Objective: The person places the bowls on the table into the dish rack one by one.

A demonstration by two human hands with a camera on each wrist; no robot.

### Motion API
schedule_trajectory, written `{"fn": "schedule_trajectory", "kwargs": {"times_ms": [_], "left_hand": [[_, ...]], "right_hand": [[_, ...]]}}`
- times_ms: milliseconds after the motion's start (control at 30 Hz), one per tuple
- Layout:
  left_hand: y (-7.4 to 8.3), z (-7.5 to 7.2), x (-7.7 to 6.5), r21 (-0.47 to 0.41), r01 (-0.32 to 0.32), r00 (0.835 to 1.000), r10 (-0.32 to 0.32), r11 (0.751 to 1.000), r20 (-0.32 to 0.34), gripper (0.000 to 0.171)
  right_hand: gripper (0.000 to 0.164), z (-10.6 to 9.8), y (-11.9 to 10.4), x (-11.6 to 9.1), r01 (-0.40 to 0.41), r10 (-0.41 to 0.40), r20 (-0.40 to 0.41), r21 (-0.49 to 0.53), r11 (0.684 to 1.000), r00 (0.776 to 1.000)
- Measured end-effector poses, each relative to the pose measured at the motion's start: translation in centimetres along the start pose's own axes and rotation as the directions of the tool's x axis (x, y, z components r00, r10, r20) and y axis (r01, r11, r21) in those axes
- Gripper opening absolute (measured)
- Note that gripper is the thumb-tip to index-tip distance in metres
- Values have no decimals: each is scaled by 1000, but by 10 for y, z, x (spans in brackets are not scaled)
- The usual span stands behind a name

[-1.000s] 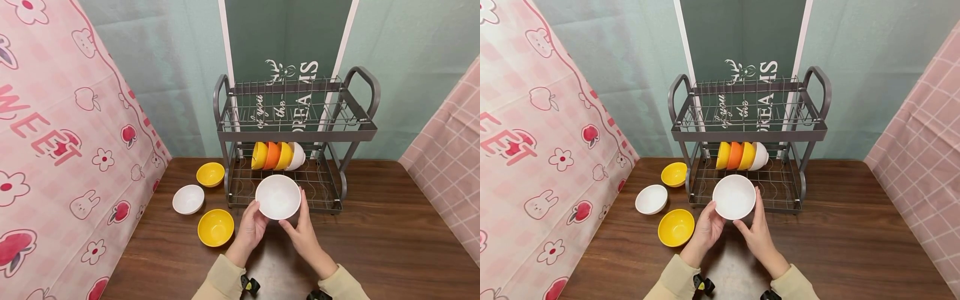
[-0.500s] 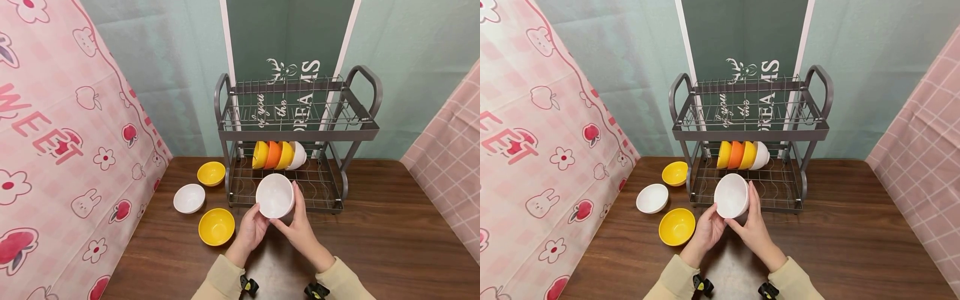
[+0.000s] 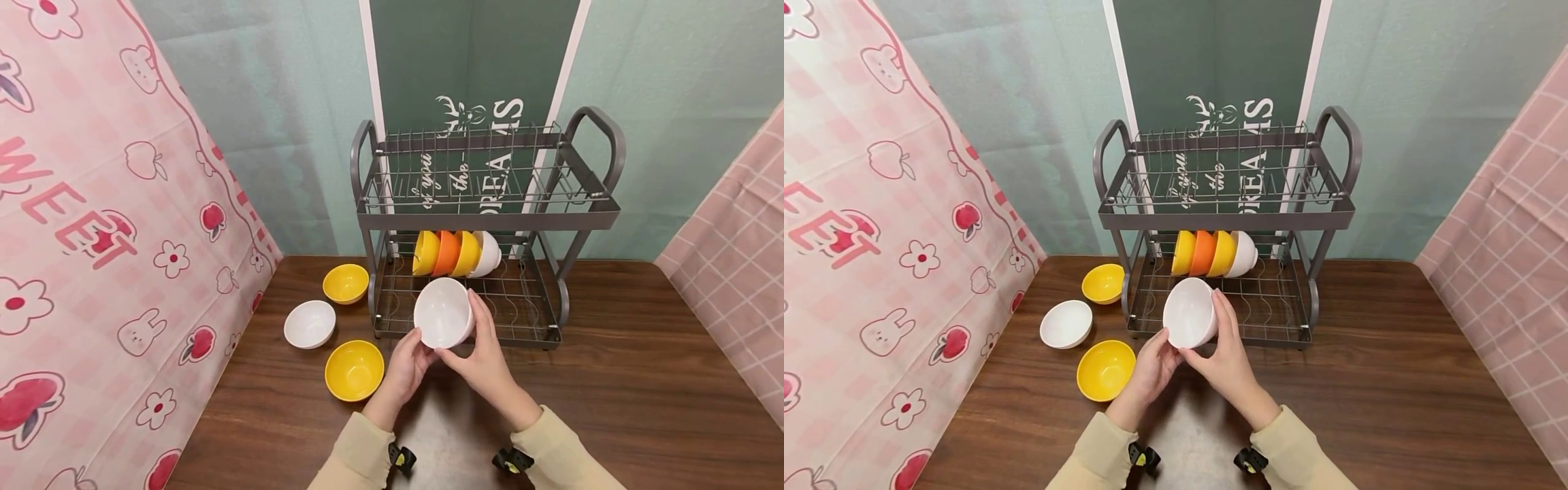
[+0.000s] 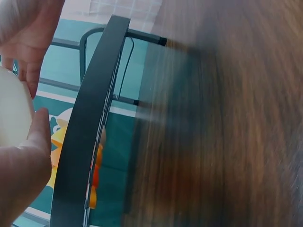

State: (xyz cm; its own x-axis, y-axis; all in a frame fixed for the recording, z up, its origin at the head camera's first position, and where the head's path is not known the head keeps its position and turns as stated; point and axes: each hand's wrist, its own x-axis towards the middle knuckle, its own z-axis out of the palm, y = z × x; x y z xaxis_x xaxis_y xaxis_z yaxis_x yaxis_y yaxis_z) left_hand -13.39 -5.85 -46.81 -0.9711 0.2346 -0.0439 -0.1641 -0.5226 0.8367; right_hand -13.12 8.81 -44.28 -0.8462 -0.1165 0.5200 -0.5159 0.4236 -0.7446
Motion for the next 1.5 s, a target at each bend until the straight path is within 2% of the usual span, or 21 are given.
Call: {"fn": "schedule_trajectory", "kwargs": {"times_ms": [167,300,367,400,433,467,500,533,567,600,700,733,767,800,833,867,933,967,1033,1400,1500], "left_hand": [[5,-4,3,139,-33,999,36,990,-20,48],[10,-9,5,249,-110,994,114,962,-1,49],[12,-12,6,334,-152,987,160,930,3,48],[14,-14,6,394,-164,984,180,904,-3,46],[15,-16,6,467,-173,979,201,867,-11,44],[16,-17,6,548,-180,974,225,817,-15,41],[17,-19,6,633,-186,968,251,752,-13,38],[19,-20,7,717,-188,961,275,672,-6,36],[20,-21,7,793,-188,955,297,580,9,33],[20,-22,8,859,-195,946,321,474,38,31],[21,-24,9,970,-212,918,365,115,158,28],[20,-25,9,979,-206,912,364,10,188,28],[19,-26,10,976,-199,908,360,-83,216,27],[17,-26,10,968,-194,906,350,-162,240,26],[15,-27,9,957,-187,906,336,-223,255,25],[13,-28,9,947,-181,909,323,-266,264,24],[9,-29,8,934,-176,911,309,-311,274,23],[7,-30,8,929,-176,910,307,-326,280,23],[4,-32,8,925,-178,905,312,-336,288,23],[-2,-40,11,922,-210,866,376,-326,330,21],[-4,-41,11,922,-217,860,384,-322,336,21]], "right_hand": [[112,1,-1,6,1,-1,-8,-7,1000,1000],[111,1,0,13,35,-36,-31,-24,999,999],[111,-1,0,16,42,-43,-40,-22,999,998],[111,-1,0,18,41,-42,-43,-23,999,998],[111,-1,1,19,40,-41,-45,-25,999,998],[111,-2,1,21,39,-40,-48,-25,999,998],[111,-2,2,22,36,-38,-50,-30,999,998],[110,-2,3,23,34,-36,-51,-34,999,998],[110,-2,4,24,32,-34,-51,-40,999,998],[110,-2,5,25,31,-34,-52,-43,999,998],[108,-2,10,27,34,-36,-52,-45,998,998],[107,-1,11,27,35,-38,-51,-48,998,998],[106,-1,13,27,37,-39,-50,-52,998,998],[105,0,15,27,36,-39,-50,-56,998,998],[104,0,17,28,35,-38,-48,-61,998,998],[103,1,20,28,33,-36,-46,-69,997,998],[102,3,24,28,20,-23,-35,-87,996,999],[102,3,26,28,13,-15,-27,-96,995,1000],[101,5,31,29,-6,5,-9,-114,993,1000],[98,18,47,37,-59,71,62,-174,983,996],[97,20,49,40,-53,70,84,-191,980,994]]}}
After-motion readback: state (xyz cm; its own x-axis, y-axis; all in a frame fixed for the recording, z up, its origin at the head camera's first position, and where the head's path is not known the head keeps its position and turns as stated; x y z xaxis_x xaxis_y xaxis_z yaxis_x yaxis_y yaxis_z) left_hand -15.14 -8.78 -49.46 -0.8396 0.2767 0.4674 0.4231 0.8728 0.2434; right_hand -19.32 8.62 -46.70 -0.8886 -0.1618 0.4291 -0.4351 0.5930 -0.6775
